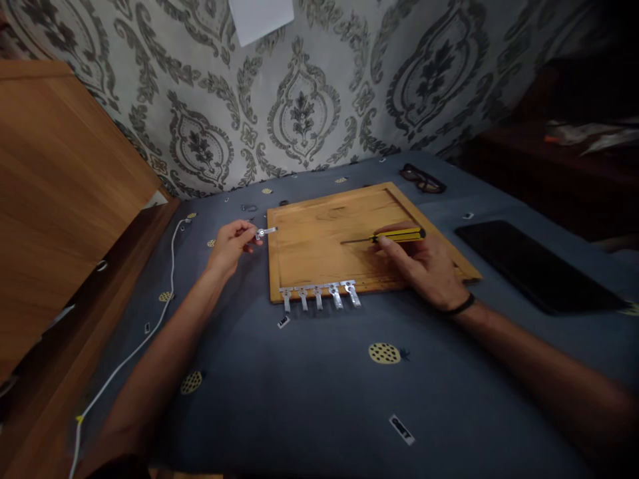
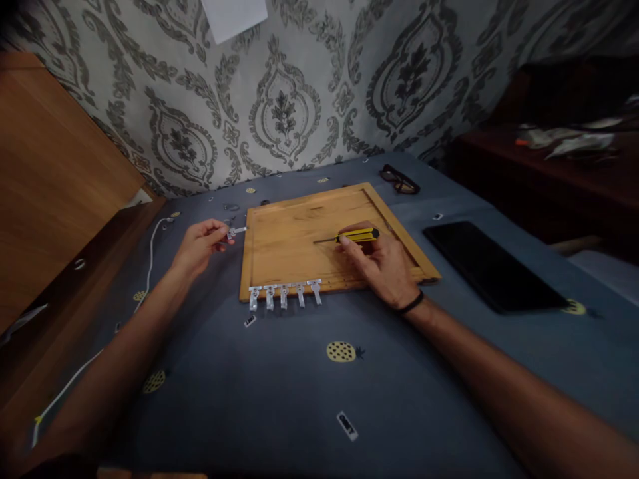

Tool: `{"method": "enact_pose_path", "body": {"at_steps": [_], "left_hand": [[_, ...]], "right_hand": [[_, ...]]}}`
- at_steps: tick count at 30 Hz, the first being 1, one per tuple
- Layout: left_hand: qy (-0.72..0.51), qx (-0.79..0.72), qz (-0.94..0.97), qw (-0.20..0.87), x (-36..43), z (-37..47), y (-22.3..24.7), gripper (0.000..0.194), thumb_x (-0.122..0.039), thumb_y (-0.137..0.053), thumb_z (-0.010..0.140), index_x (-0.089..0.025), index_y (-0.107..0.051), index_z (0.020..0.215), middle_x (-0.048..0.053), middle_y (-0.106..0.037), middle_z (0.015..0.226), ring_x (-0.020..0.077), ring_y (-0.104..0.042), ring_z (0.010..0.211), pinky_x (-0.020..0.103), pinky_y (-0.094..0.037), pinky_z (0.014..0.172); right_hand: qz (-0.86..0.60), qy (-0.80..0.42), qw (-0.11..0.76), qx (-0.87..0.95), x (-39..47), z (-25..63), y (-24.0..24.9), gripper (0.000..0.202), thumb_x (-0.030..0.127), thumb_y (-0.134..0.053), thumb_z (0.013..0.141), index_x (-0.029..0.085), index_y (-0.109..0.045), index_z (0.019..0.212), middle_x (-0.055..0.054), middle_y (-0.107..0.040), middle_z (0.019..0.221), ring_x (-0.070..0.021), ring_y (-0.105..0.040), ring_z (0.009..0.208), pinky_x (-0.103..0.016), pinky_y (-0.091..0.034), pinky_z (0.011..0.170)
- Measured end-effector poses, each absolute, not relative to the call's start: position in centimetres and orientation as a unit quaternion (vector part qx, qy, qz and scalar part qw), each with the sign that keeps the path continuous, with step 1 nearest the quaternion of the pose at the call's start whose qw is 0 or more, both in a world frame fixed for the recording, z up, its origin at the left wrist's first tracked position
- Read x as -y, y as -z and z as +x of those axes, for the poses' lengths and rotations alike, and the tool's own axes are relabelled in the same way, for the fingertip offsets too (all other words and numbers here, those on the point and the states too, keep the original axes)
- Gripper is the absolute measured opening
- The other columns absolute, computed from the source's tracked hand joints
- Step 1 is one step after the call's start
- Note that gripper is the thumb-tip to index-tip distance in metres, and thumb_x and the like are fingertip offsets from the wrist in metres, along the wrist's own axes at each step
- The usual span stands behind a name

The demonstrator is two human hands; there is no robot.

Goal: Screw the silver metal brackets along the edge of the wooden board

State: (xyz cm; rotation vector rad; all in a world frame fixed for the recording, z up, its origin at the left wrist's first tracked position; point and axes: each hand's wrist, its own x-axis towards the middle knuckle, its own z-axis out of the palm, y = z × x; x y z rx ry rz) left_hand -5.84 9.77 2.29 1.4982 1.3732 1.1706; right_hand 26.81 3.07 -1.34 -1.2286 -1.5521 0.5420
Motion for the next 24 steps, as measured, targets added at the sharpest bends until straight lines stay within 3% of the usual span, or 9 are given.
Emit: {"method": "enact_pose_path", "body": {"at_steps": [4, 10, 14, 17, 24], "left_hand": [[-0.482, -0.496, 0.588, 0.420, -8.2, -5.2, -3.0, 0.018, -0.031, -0.073, 0.073, -0.017, -0.061, 0.073, 0.000, -0.065, 0.064, 0.0112, -0.063, 0.060, 0.019, -0.042, 0.050], [-0.481, -0.445, 0.605, 0.452, -5.5, -3.4, -4.2, 0.014, -0.028, -0.074, 0.073, -0.017, -0.064, 0.073, 0.001, -0.067, 0.065, 0.0101, -0.060, 0.058, 0.020, -0.045, 0.053], [-0.466, -0.421, 0.611, 0.482, -3.5, -1.6, -4.7, 0.012, -0.027, -0.074, 0.076, -0.017, -0.068, 0.074, 0.001, -0.067, 0.064, 0.0103, -0.060, 0.057, 0.020, -0.046, 0.052], [-0.453, -0.406, 0.607, 0.512, -2.2, -0.3, -5.1, 0.011, -0.027, -0.074, 0.078, -0.018, -0.069, 0.075, 0.002, -0.068, 0.064, 0.0112, -0.062, 0.057, 0.020, -0.047, 0.051], [-0.419, -0.387, 0.588, 0.574, -0.2, 1.6, -6.0, 0.009, -0.022, -0.074, 0.079, -0.019, -0.069, 0.073, 0.000, -0.065, 0.062, 0.0105, -0.062, 0.056, 0.020, -0.048, 0.050]], "right_hand": [[-0.514, -0.203, 0.522, 0.649, -2.7, 26.9, 0.9, 0.042, 0.062, -0.059, 0.088, 0.021, -0.069, 0.086, -0.009, -0.073, 0.089, -0.0232, -0.068, 0.086, -0.036, -0.051, 0.080], [-0.484, -0.182, 0.565, 0.643, -1.8, 26.2, -0.7, 0.038, 0.055, -0.054, 0.094, 0.020, -0.069, 0.099, -0.009, -0.073, 0.097, -0.0222, -0.067, 0.096, -0.040, -0.049, 0.093], [-0.461, -0.205, 0.573, 0.646, -0.3, 25.2, -1.9, 0.030, 0.052, -0.053, 0.094, 0.024, -0.065, 0.099, -0.003, -0.069, 0.092, -0.0173, -0.066, 0.079, -0.035, -0.054, 0.079], [-0.481, -0.210, 0.533, 0.664, 1.1, 24.4, -3.1, 0.027, 0.051, -0.056, 0.094, 0.026, -0.067, 0.098, 0.001, -0.059, 0.071, -0.0137, -0.054, 0.060, -0.030, -0.048, 0.062], [-0.461, -0.365, 0.451, 0.671, 2.8, 22.9, -5.4, 0.045, 0.068, -0.071, 0.075, 0.024, -0.069, 0.083, 0.000, -0.066, 0.068, -0.0138, -0.058, 0.060, -0.027, -0.049, 0.055]]}}
